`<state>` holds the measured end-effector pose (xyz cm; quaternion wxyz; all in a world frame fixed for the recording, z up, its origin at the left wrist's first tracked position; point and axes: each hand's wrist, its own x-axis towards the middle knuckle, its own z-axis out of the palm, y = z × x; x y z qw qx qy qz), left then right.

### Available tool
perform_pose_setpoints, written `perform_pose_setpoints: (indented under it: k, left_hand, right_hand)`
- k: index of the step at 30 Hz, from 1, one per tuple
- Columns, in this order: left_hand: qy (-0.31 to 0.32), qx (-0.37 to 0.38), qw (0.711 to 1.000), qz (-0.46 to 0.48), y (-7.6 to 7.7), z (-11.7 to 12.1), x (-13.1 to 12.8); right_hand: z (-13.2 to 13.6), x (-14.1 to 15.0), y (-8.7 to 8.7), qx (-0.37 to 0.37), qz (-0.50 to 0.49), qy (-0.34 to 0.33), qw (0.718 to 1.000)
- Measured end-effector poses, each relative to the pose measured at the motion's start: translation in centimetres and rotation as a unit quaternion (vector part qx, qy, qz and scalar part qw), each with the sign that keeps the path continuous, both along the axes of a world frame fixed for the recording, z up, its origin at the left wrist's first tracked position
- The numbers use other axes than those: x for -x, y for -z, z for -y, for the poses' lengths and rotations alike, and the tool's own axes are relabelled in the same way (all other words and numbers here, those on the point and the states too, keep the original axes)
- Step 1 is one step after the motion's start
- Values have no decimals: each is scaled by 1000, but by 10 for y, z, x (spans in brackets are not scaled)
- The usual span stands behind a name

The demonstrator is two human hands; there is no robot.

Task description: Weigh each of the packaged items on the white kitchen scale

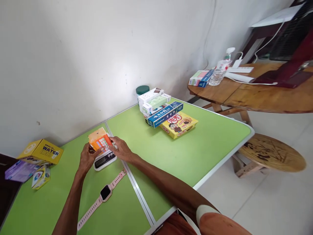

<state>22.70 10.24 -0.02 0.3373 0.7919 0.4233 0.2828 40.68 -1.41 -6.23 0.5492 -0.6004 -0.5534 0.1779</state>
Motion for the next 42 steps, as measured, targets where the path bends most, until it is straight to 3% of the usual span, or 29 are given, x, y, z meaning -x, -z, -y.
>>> perform_pose_setpoints:
  k: [4, 7, 14, 20, 24, 29, 35, 42]
  left_hand:
    - [44, -48, 998, -9, -7, 35, -27]
    - [106, -71, 992, 7, -4, 70, -62]
    - [260, -71, 955, 123, 32, 169, -164]
    - [304, -36, 943, 133, 62, 234, -223]
    - [304, -30, 946, 105, 82, 250, -241]
    - [283, -27, 953, 110, 97, 251, -259]
    - [337, -6, 929, 155, 111, 250, -282]
    - [350, 58, 917, 184, 110, 259, -309]
  right_hand:
    - [49, -18, -14, -26, -40, 23, 999]
    - [102, -34, -19, -59, -68, 89, 992]
    - [232, -74, -27, -51, -62, 307, 948]
    - [298, -104, -17, 1, -35, 411, 911]
    - [310, -118, 1, 18, -61, 424, 903]
    - [298, -137, 16, -12, -86, 432, 897]
    - [283, -174, 28, -46, -78, 474, 876]
    - [281, -204, 30, -24, -41, 515, 856]
